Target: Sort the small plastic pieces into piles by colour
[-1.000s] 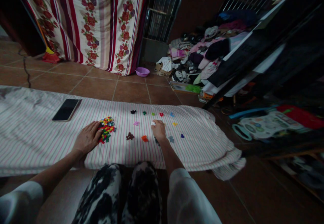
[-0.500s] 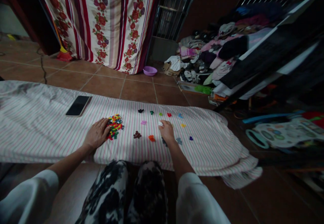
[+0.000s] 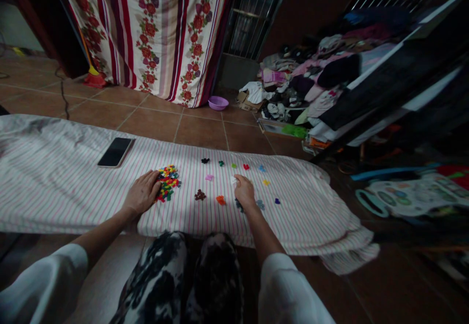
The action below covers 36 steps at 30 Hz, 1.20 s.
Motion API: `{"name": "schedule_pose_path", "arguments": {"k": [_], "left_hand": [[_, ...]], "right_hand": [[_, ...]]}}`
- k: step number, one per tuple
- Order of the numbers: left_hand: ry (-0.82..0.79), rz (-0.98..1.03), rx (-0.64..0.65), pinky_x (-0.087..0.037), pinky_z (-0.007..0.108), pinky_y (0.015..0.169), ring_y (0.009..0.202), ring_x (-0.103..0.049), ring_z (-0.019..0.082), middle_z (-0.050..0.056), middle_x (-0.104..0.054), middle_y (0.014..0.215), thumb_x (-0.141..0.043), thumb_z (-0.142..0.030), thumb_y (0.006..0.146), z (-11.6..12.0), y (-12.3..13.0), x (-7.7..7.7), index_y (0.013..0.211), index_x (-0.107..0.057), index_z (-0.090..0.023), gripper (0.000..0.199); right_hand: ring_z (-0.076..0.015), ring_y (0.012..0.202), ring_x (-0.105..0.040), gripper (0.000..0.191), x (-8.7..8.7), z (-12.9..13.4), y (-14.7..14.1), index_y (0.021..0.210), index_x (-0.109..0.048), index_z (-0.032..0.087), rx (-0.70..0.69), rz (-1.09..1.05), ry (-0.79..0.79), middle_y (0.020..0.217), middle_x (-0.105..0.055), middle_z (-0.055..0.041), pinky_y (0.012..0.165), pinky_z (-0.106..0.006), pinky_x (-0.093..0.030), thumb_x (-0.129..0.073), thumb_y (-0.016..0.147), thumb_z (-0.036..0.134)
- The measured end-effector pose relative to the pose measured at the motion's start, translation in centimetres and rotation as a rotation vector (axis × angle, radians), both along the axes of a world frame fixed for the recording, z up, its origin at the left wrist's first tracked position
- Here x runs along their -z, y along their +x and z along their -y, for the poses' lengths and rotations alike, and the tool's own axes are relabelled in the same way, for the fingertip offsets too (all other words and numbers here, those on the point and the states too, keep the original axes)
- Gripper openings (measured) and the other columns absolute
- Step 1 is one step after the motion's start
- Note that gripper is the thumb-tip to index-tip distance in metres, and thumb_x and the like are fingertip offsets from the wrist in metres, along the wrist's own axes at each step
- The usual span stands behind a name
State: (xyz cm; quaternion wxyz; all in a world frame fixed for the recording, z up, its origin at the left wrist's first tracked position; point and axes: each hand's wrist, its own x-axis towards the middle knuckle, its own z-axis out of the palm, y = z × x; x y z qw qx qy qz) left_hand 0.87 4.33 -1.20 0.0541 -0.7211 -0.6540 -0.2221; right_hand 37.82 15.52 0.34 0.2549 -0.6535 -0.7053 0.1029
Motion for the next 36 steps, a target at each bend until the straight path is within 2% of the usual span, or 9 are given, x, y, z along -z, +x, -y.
{"name": "schedule_pose_path", "arguments": {"k": [5,11,16,23,29,32,36], "left_hand": [[0.034,0.013,-0.003,-0.039,0.044,0.109,0.132,-0.046,0.028,0.016,-0.058,0.134,-0.026,-0.041,0.097,-0.1,0.0,0.2,0.13,-0.051,-0.008,0.053],[0.049,0.038,0.003,-0.04,0.047,0.108,0.132,-0.046,0.028,0.016,-0.058,0.133,-0.028,-0.041,0.096,-0.1,0.0,0.4,0.131,-0.051,-0.011,0.051],[0.03,0.042,-0.002,-0.04,0.046,0.108,0.132,-0.046,0.029,0.016,-0.058,0.133,-0.028,-0.041,0.096,-0.1,0.0,0.3,0.131,-0.051,-0.009,0.052],[0.018,0.047,-0.001,-0.04,0.048,0.108,0.133,-0.045,0.029,0.016,-0.058,0.134,-0.029,-0.04,0.096,-0.1,0.0,0.2,0.13,-0.052,-0.01,0.051],[0.022,0.055,0.004,-0.04,0.046,0.108,0.132,-0.046,0.028,0.015,-0.059,0.132,-0.03,-0.038,0.096,-0.1,0.0,0.2,0.128,-0.053,-0.012,0.048],[0.031,0.052,0.009,-0.041,0.047,0.107,0.131,-0.047,0.028,0.014,-0.059,0.131,-0.031,-0.037,0.095,-0.1,0.0,0.1,0.126,-0.054,-0.014,0.045],[0.042,0.032,0.034,-0.04,0.047,0.108,0.131,-0.046,0.028,0.013,-0.059,0.132,-0.032,-0.035,0.095,0.0,0.0,0.1,0.122,-0.056,-0.016,0.041]], "right_hand": [[-0.0184,0.103,-0.063,0.041,-0.1,0.1,-0.1,0.11,-0.068,0.015,0.014,-0.032,-0.028,0.109,-0.069,-0.0098,0.097,-0.031,-0.046,-0.043,0.078,0.007],[-0.0193,0.101,-0.063,0.045,-0.4,0.1,-0.2,0.107,-0.07,0.017,0.033,-0.039,0.014,0.104,-0.07,-0.0081,0.097,-0.033,-0.046,-0.043,0.074,0.004],[-0.0209,0.103,-0.062,0.04,-1.5,0.6,-1.3,0.105,-0.07,0.016,0.002,-0.015,0.109,0.106,-0.069,-0.0099,0.099,-0.035,-0.044,-0.042,0.077,0.007],[-0.0196,0.098,-0.062,0.029,-3.3,2.0,-7.0,0.102,-0.071,0.019,-0.267,-0.104,0.128,0.102,-0.069,-0.0076,0.092,-0.033,-0.047,-0.048,0.085,0.016],[-0.017,0.093,-0.062,0.025,-2.5,3.5,-12.6,0.102,-0.071,0.02,-0.508,-0.053,0.018,0.097,-0.07,-0.0057,0.088,-0.029,-0.046,-0.05,0.088,0.015],[-0.0177,0.096,-0.061,0.025,-1.9,3.9,-14.6,0.101,-0.071,0.019,-0.551,-0.003,-0.019,0.099,-0.069,-0.0065,0.09,-0.03,-0.045,-0.051,0.088,0.012],[-0.0182,0.097,-0.059,0.026,-1.5,4.1,-16.5,0.102,-0.071,0.021,-0.524,0.058,-0.06,0.1,-0.068,-0.0061,0.09,-0.03,-0.044,-0.053,0.086,0.01]]}}
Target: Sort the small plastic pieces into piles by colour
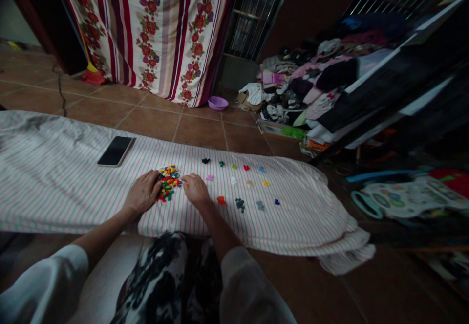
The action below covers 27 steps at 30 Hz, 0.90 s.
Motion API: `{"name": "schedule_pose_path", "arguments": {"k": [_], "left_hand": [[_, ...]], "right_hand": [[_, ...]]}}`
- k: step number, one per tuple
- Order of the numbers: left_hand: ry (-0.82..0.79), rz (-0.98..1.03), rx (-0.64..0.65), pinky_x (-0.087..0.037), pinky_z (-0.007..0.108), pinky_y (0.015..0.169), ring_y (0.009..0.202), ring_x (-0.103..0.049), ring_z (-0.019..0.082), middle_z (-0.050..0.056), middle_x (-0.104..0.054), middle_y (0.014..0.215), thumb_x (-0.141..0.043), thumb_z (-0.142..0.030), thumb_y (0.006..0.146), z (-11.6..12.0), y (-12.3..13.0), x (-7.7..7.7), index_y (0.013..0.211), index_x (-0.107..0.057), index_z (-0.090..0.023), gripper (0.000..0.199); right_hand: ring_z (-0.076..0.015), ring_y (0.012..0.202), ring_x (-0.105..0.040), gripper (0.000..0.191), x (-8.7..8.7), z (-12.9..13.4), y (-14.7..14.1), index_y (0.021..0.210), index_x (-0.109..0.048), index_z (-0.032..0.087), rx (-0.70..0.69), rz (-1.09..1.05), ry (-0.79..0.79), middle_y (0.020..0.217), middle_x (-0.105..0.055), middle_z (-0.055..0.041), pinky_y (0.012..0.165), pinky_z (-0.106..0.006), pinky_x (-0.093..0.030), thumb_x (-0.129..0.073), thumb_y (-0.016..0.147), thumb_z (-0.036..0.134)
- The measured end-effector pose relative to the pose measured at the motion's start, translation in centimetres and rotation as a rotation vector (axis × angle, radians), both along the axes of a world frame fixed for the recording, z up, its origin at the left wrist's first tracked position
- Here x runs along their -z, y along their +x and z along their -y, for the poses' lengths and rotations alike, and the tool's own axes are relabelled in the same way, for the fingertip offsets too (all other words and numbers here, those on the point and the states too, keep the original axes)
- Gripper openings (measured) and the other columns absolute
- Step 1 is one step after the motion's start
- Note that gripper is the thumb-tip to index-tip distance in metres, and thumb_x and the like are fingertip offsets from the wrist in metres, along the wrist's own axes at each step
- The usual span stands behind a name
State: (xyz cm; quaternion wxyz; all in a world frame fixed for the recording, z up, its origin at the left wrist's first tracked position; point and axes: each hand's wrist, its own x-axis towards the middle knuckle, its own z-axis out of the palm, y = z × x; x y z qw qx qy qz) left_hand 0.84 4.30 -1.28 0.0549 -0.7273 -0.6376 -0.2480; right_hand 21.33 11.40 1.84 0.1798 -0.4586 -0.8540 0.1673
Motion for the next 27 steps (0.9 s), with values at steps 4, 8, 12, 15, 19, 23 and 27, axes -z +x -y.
{"name": "schedule_pose_path", "arguments": {"k": [4,8,12,15,19,23,27], "left_hand": [[-0.002,-0.013,-0.002,-0.041,0.047,0.106,0.131,-0.046,0.029,0.014,-0.058,0.132,-0.031,-0.036,0.096,0.0,0.0,0.0,0.121,-0.058,-0.016,0.042],[0.005,-0.001,-0.002,-0.04,0.047,0.107,0.132,-0.046,0.028,0.014,-0.058,0.132,-0.031,-0.037,0.096,0.0,0.0,0.0,0.122,-0.058,-0.015,0.043],[0.004,0.001,0.005,-0.04,0.047,0.107,0.131,-0.046,0.029,0.015,-0.059,0.131,-0.031,-0.036,0.096,0.0,0.0,0.0,0.12,-0.059,-0.013,0.043],[0.013,-0.027,0.014,-0.04,0.047,0.107,0.131,-0.046,0.029,0.014,-0.059,0.132,-0.031,-0.035,0.096,0.0,-0.1,0.0,0.117,-0.06,-0.015,0.041],[0.026,-0.031,-0.002,-0.041,0.046,0.107,0.13,-0.047,0.028,0.015,-0.059,0.131,-0.031,-0.035,0.096,0.0,0.0,0.1,0.119,-0.059,-0.014,0.042],[0.022,-0.019,0.008,-0.04,0.046,0.107,0.13,-0.047,0.029,0.017,-0.058,0.131,-0.031,-0.036,0.096,-0.1,-0.1,0.2,0.12,-0.057,-0.011,0.043],[0.028,-0.059,0.051,-0.039,0.049,0.107,0.13,-0.046,0.031,0.018,-0.058,0.131,-0.03,-0.036,0.096,0.0,-0.3,0.4,0.114,-0.06,-0.011,0.043]], "right_hand": [[-0.0182,0.098,-0.058,0.025,-0.1,0.2,-1.0,0.101,-0.071,0.023,0.019,0.053,0.01,0.099,-0.067,-0.0048,0.091,-0.029,-0.043,-0.056,0.085,0.011],[-0.0192,0.1,-0.058,0.021,-0.5,0.5,-1.5,0.1,-0.07,0.022,0.056,0.101,-0.009,0.101,-0.066,-0.0061,0.091,-0.03,-0.043,-0.058,0.086,0.013],[-0.0202,0.1,-0.058,0.021,-0.6,0.8,-1.6,0.101,-0.07,0.021,0.075,0.096,-0.023,0.102,-0.067,-0.007,0.092,-0.031,-0.043,-0.057,0.086,0.013],[-0.0201,0.1,-0.058,0.023,-0.6,0.8,-1.5,0.102,-0.069,0.021,0.082,0.077,-0.034,0.102,-0.067,-0.0065,0.092,-0.031,-0.043,-0.056,0.086,0.012],[-0.0181,0.097,-0.059,0.025,-0.3,0.8,-1.3,0.1,-0.069,0.022,0.085,0.038,-0.028,0.1,-0.068,-0.0047,0.09,-0.028,-0.043,-0.052,0.086,0.01],[-0.0181,0.096,-0.059,0.025,0.0,0.8,-1.3,0.098,-0.068,0.021,0.084,0.004,-0.002,0.099,-0.069,-0.005,0.089,-0.028,-0.043,-0.05,0.085,0.008],[-0.0184,0.091,-0.06,0.023,0.3,0.9,-1.4,0.097,-0.066,0.02,0.087,-0.04,0.033,0.092,-0.069,-0.0043,0.085,-0.028,-0.044,-0.051,0.084,0.009]]}}
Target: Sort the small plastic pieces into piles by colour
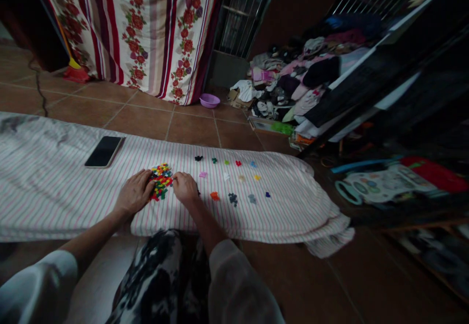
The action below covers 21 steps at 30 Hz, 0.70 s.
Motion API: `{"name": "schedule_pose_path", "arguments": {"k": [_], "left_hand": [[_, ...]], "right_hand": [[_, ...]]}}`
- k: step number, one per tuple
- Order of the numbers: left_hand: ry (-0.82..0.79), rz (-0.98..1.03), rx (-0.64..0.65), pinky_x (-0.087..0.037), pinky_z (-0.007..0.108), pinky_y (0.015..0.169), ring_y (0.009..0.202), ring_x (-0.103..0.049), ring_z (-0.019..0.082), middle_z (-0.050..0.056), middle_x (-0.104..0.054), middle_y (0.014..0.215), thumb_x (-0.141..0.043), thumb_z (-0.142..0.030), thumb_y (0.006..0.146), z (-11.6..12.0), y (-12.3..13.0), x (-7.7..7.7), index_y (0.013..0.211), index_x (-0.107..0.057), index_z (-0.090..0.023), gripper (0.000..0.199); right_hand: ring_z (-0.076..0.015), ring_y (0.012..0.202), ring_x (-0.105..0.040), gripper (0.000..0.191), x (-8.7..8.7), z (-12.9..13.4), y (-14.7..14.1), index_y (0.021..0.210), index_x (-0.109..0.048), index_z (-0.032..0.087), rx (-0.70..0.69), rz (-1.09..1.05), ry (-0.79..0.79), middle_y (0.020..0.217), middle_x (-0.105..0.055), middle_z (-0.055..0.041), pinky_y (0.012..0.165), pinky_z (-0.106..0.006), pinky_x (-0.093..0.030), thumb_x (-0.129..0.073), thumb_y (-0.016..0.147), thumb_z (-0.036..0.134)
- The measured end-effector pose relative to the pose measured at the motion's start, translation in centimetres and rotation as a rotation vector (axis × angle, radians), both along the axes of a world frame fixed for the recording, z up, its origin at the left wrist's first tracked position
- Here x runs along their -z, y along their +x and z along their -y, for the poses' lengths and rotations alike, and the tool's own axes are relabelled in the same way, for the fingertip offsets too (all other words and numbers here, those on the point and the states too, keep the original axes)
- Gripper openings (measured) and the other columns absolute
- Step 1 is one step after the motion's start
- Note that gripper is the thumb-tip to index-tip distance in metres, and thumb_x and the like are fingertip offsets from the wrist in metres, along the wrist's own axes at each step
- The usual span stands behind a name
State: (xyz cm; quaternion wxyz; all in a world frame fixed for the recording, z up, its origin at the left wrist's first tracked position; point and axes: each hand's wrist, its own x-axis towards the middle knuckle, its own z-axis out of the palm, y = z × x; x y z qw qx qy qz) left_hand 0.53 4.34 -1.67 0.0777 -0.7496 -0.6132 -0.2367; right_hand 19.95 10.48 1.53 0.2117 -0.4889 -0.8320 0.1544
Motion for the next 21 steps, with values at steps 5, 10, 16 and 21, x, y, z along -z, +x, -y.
{"name": "schedule_pose_path", "arguments": {"k": [5,10,16,21], "left_hand": [[0.02,0.01,0.0,-0.039,0.048,0.107,0.13,-0.047,0.029,0.016,-0.06,0.129,-0.03,-0.036,0.096,0.0,0.0,0.0,0.114,-0.06,-0.014,0.042],[0.011,0.028,-0.018,-0.039,0.047,0.107,0.13,-0.047,0.028,0.016,-0.06,0.129,-0.031,-0.037,0.095,-0.1,0.0,0.1,0.119,-0.057,-0.013,0.042],[0.005,-0.026,0.023,-0.039,0.049,0.107,0.13,-0.046,0.029,0.016,-0.058,0.13,-0.03,-0.036,0.095,-0.2,-0.3,0.6,0.113,-0.06,-0.014,0.041],[-0.005,-0.006,-0.002,-0.04,0.049,0.105,0.129,-0.047,0.03,0.018,-0.058,0.13,-0.03,-0.037,0.095,-0.3,-0.4,0.7,0.119,-0.057,-0.012,0.044]], "right_hand": [[-0.018,0.086,-0.059,0.021,0.5,0.4,0.6,0.095,-0.064,0.021,0.02,-0.068,0.074,0.086,-0.067,-0.0031,0.082,-0.028,-0.045,-0.051,0.083,0.012],[-0.0181,0.082,-0.06,0.022,0.7,0.9,3.1,0.098,-0.066,0.02,0.087,-0.195,0.144,0.085,-0.066,-0.0043,0.082,-0.03,-0.047,-0.048,0.086,0.017],[-0.0183,0.081,-0.062,0.026,-0.1,1.6,8.3,0.097,-0.068,0.019,0.175,-0.318,0.279,0.088,-0.068,-0.0069,0.079,-0.031,-0.05,-0.045,0.086,0.02],[-0.0187,0.078,-0.063,0.026,0.0,2.3,13.3,0.089,-0.068,0.019,0.331,-0.341,0.351,0.083,-0.069,-0.0072,0.077,-0.031,-0.051,-0.044,0.083,0.024]]}}
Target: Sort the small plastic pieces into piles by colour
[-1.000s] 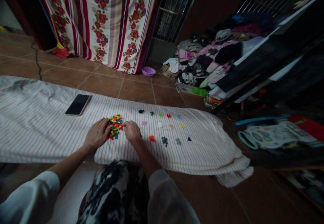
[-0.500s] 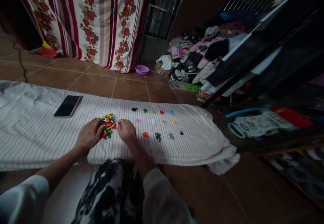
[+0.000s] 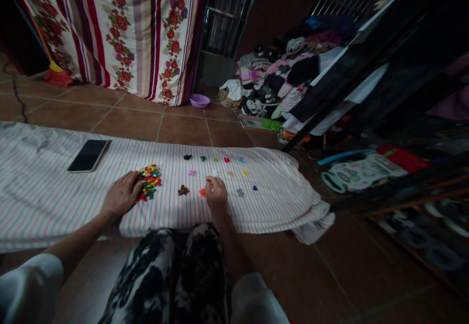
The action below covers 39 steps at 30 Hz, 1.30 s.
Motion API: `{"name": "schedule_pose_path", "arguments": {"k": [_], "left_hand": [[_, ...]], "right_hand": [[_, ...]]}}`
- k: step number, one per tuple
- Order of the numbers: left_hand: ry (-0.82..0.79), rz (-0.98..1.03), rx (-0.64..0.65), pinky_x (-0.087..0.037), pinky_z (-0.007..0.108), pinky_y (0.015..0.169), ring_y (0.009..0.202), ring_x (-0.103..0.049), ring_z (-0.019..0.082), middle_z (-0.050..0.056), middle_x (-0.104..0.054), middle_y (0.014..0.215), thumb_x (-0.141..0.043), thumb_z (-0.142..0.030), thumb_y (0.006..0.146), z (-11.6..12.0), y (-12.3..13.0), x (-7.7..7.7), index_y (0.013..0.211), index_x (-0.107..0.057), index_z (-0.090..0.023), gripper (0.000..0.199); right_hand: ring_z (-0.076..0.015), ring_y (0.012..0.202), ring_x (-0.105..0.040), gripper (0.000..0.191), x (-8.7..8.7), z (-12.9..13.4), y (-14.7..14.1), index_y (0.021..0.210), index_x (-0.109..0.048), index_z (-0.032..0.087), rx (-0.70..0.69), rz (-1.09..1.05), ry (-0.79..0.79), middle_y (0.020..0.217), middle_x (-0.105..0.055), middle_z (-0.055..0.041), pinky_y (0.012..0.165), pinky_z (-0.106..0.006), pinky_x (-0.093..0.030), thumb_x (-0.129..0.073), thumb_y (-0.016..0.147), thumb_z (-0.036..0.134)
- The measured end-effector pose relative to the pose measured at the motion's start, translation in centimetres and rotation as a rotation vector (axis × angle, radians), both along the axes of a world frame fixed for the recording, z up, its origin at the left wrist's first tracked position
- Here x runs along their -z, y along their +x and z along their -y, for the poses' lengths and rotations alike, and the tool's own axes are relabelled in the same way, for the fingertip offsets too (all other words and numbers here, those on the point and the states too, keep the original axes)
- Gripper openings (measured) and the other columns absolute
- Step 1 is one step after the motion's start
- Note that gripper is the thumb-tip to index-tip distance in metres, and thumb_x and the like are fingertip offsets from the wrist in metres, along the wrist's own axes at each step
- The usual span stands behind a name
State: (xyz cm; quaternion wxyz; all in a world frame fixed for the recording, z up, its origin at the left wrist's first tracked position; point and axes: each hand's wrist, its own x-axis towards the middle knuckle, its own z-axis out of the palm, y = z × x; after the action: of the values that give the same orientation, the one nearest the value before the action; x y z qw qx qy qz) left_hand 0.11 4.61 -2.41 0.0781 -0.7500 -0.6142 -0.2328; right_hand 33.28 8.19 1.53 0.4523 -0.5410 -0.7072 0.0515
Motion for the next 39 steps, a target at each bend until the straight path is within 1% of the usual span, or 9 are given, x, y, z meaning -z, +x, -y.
{"name": "schedule_pose_path", "arguments": {"k": [5,10,14,17,23,28,33,35,39], "left_hand": [[0.006,-0.048,0.023,-0.04,0.05,0.105,0.128,-0.048,0.031,0.019,-0.059,0.129,-0.029,-0.036,0.095,0.0,0.0,-0.1,0.113,-0.06,-0.012,0.043],[0.026,-0.082,0.021,-0.042,0.05,0.104,0.127,-0.049,0.031,0.017,-0.06,0.128,-0.031,-0.035,0.095,0.1,0.0,-0.4,0.106,-0.063,-0.015,0.04],[0.041,-0.046,-0.011,-0.043,0.046,0.104,0.125,-0.051,0.029,0.016,-0.061,0.127,-0.032,-0.037,0.094,0.1,0.1,-0.6,0.112,-0.061,-0.014,0.041],[0.028,-0.019,-0.01,-0.043,0.047,0.104,0.126,-0.051,0.029,0.016,-0.061,0.127,-0.032,-0.038,0.094,0.1,0.1,-0.6,0.116,-0.06,-0.013,0.043],[0.019,-0.017,0.008,-0.042,0.048,0.105,0.127,-0.05,0.028,0.015,-0.061,0.127,-0.032,-0.037,0.093,0.1,0.1,-0.6,0.115,-0.059,-0.015,0.041],[0.023,-0.005,-0.025,-0.042,0.047,0.106,0.127,-0.05,0.029,0.016,-0.061,0.128,-0.03,-0.039,0.094,0.1,0.1,-0.5,0.119,-0.057,-0.014,0.044],[0.0,-0.042,0.008,-0.04,0.048,0.107,0.13,-0.048,0.029,0.015,-0.06,0.129,-0.03,-0.037,0.094,0.2,0.0,-0.4,0.11,-0.061,-0.016,0.041],[-0.016,-0.043,0.009,-0.039,0.049,0.107,0.13,-0.048,0.029,0.016,-0.059,0.129,-0.029,-0.037,0.095,0.1,0.0,-0.4,0.11,-0.061,-0.015,0.041],[-0.023,-0.019,-0.016,-0.039,0.048,0.108,0.129,-0.048,0.029,0.017,-0.059,0.13,-0.027,-0.038,0.095,0.1,0.1,-0.3,0.118,-0.057,-0.011,0.046]], "right_hand": [[-0.0207,0.082,-0.064,0.027,2.0,0.4,4.2,0.086,-0.069,0.018,0.121,0.01,-0.102,0.087,-0.071,-0.0089,0.079,-0.034,-0.05,-0.043,0.079,0.024],[-0.0238,0.087,-0.063,0.028,3.6,0.5,5.8,0.087,-0.07,0.017,0.169,0.051,-0.135,0.089,-0.072,-0.0109,0.085,-0.039,-0.048,-0.045,0.078,0.026],[-0.0235,0.087,-0.063,0.032,4.2,0.6,5.8,0.089,-0.07,0.016,0.135,0.066,-0.095,0.09,-0.072,-0.0118,0.085,-0.04,-0.048,-0.041,0.08,0.025],[-0.0235,0.091,-0.063,0.035,4.3,0.9,5.6,0.095,-0.07,0.016,0.106,0.075,-0.062,0.096,-0.072,-0.0122,0.087,-0.04,-0.048,-0.038,0.083,0.024],[-0.0247,0.106,-0.06,0.03,4.2,1.4,5.1,0.101,-0.069,0.017,0.014,0.14,-0.019,0.108,-0.069,-0.0126,0.095,-0.043,-0.045,-0.045,0.086,0.027],[-0.0244,0.103,-0.059,0.029,4.3,1.2,4.7,0.101,-0.068,0.016,0.03,0.171,-0.03,0.103,-0.069,-0.0121,0.093,-0.042,-0.045,-0.044,0.087,0.023],[-0.0235,0.104,-0.057,0.03,4.3,1.2,4.8,0.102,-0.068,0.017,0.014,0.199,-0.033,0.104,-0.068,-0.0113,0.093,-0.041,-0.043,-0.041,0.089,0.02],[-0.0232,0.104,-0.056,0.028,4.3,1.2,4.8,0.099,-0.067,0.017,0.005,0.201,-0.033,0.103,-0.068,-0.011,0.093,-0.041,-0.042,-0.041,0.089,0.02],[-0.0231,0.098,-0.057,0.024,4.4,1.2,4.8,0.09,-0.065,0.017,0.016,0.189,-0.016,0.099,-0.067,-0.0113,0.091,-0.041,-0.043,-0.041,0.09,0.022]]}}
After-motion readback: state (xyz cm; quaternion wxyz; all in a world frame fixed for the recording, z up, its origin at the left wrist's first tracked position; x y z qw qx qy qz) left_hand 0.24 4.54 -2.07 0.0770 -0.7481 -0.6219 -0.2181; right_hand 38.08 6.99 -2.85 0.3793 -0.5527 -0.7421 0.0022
